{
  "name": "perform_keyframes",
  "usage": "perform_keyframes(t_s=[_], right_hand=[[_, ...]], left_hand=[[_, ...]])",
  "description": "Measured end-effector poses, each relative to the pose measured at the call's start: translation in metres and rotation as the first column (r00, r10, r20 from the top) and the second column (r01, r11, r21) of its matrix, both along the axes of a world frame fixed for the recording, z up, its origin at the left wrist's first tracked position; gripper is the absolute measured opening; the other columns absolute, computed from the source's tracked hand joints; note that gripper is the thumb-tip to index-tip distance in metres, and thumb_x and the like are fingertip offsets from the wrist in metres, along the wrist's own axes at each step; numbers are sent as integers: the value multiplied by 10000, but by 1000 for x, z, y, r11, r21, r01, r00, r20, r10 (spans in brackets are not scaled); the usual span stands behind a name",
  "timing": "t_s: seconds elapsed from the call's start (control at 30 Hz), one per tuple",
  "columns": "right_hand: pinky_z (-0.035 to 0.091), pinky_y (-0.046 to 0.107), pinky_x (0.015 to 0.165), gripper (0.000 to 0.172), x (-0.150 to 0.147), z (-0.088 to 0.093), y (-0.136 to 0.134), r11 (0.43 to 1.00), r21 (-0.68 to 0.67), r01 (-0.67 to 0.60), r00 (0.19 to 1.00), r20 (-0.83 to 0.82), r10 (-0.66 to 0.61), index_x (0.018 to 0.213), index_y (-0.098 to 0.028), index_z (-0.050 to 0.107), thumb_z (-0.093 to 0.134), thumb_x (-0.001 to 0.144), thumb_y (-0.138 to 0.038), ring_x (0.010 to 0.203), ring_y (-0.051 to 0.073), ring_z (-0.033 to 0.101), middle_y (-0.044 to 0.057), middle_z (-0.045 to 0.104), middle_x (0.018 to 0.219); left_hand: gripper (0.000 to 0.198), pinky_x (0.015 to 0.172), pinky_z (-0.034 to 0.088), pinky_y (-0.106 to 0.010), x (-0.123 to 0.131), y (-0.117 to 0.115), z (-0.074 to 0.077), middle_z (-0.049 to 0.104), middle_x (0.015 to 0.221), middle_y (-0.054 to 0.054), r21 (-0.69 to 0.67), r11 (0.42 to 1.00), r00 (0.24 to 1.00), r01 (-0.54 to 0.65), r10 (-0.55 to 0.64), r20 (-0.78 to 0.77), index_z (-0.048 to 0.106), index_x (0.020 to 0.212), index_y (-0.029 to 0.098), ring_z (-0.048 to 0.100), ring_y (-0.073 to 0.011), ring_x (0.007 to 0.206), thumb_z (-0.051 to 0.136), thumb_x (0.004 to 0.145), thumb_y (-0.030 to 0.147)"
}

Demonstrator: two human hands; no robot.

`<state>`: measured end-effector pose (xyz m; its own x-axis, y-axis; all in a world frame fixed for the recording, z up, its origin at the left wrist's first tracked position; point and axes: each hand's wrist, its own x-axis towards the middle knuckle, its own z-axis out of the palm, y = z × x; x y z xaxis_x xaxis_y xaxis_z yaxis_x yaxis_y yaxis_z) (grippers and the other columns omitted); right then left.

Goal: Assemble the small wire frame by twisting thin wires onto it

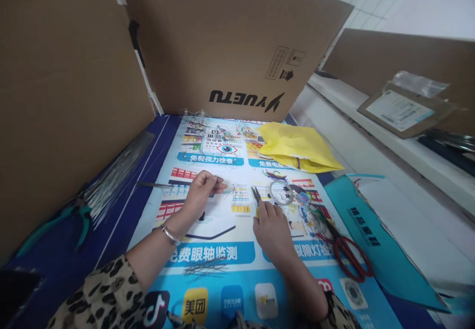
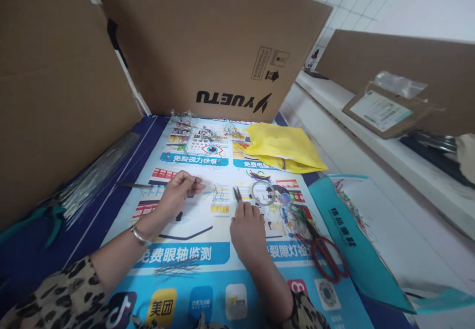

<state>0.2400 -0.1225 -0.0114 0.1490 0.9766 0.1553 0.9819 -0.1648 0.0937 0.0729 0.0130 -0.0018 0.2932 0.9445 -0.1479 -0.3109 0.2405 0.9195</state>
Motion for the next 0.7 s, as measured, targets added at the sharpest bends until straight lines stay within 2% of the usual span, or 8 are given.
perform_keyframes(t_s=[0.1,0.17,0.3,0.47,0.57,0.7], right_hand=[[423,431,743,402,0,-5,7,999,40,14,997,69,-17,1199,-42,504,390,817,-92,959,309,490,196,579,1061],[415,438,743,420,3,-8,12,998,68,5,998,54,-9,1213,-21,489,366,813,-64,969,318,485,213,573,1055],[401,447,781,356,18,-10,21,993,117,-26,993,-116,39,1160,-41,518,414,847,-174,946,307,490,202,577,996],[426,382,774,270,31,-4,28,980,177,-94,964,-230,134,1058,-130,523,434,867,-299,897,246,518,122,581,931],[446,326,724,234,25,0,34,969,214,-126,937,-295,187,1005,-161,503,445,865,-340,849,209,535,90,575,908],[447,288,693,215,11,-2,47,956,213,-204,904,-333,267,977,-171,509,450,874,-349,799,182,544,69,575,879]], left_hand=[[267,568,500,-227,-1,2,-3,657,803,-19,-11,1000,1000,-1,0,-14,439,756,170,675,-148,667,624,734,361],[273,544,497,-222,-1,3,-5,663,776,-22,-19,1000,1000,12,-13,-18,438,769,172,676,-152,648,618,740,374],[298,496,488,-217,-1,4,-7,658,685,-11,-36,998,999,47,-47,-23,439,779,175,663,-152,580,618,736,409],[275,499,487,-206,-2,3,-4,663,683,-35,-40,997,997,72,-73,-19,528,822,146,661,-145,583,617,746,395],[274,515,496,-213,-3,2,0,672,702,-59,-48,994,995,94,-95,-12,570,840,125,662,-148,595,624,748,377],[237,511,492,-210,-4,2,3,671,679,-50,-79,992,995,100,-101,-3,537,806,134,654,-137,561,604,764,358]])
